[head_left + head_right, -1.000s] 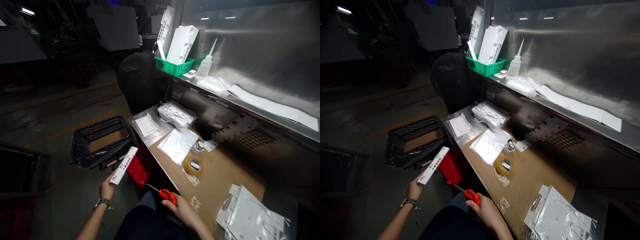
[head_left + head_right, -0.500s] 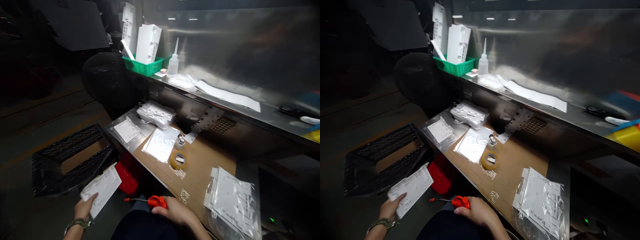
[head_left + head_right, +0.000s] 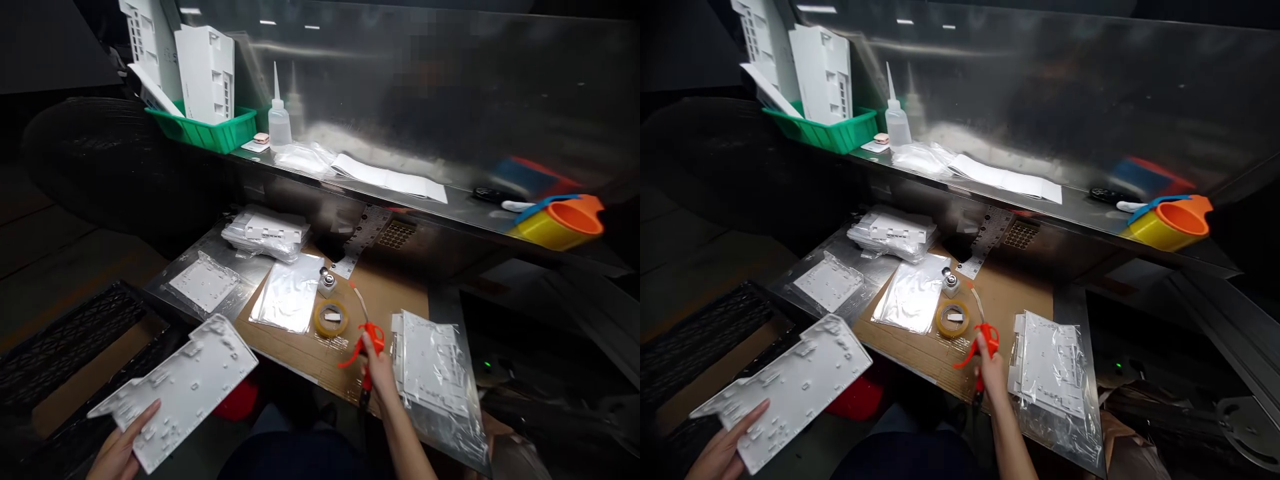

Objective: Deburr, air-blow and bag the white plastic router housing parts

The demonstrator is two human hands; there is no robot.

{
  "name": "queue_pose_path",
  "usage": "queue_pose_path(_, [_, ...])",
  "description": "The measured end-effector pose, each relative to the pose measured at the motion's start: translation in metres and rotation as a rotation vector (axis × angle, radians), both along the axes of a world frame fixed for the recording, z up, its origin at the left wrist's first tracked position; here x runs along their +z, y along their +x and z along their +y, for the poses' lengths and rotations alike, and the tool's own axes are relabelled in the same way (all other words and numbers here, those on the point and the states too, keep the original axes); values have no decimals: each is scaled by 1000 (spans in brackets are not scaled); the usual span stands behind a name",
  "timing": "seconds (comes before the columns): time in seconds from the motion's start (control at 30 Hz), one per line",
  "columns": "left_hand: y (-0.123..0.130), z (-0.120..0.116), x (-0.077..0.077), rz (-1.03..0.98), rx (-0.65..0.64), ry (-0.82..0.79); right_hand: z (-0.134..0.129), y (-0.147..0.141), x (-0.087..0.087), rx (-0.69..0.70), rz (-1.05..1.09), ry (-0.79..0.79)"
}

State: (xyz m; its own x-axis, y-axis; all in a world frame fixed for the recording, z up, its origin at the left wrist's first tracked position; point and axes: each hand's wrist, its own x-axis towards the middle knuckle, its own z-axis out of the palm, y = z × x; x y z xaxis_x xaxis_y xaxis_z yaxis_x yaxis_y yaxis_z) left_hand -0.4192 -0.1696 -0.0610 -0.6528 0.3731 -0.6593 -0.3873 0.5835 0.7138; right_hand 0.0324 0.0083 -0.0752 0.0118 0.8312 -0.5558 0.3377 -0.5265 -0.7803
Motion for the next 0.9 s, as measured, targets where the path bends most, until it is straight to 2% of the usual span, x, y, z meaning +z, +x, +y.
queue_pose_path(0.07, [8,31,14,-146,-92,7,25,11,-12,-167,-98,64])
queue_pose_path(0.13, [20,65,21,-244,-302,51,45,13,-21,-278,-159,121])
queue_pose_path(0.2, [35,98,18,-305,-532,117,54,10,-28,-366,-194,170])
queue_pose_path(0.23, [44,114,14,-340,-606,131,54,6,-29,-399,-198,190])
queue_pose_path(0.3, [61,142,3,-375,-717,151,42,-2,-28,-425,-160,221])
queue_pose_path(0.4, [88,175,-16,-381,-883,183,6,-16,-17,-351,1,215])
queue_pose_path(0.5, [115,198,-37,-339,-1067,233,-33,-26,0,-250,376,69])
queue_pose_path(0.57, [127,211,-52,-259,-1183,279,-50,-26,11,-297,643,-46])
queue_pose_path(0.6, [129,217,-60,-195,-1232,308,-56,-24,15,-366,725,-78])
queue_pose_path(0.67, [124,231,-75,-26,-1320,375,-63,-15,20,-546,758,-65])
queue_pose_path(0.77, [98,250,-95,246,-1455,468,-70,3,23,-767,717,30])
queue_pose_path(0.9, [59,269,-112,461,-1607,536,-82,17,28,-927,687,128])
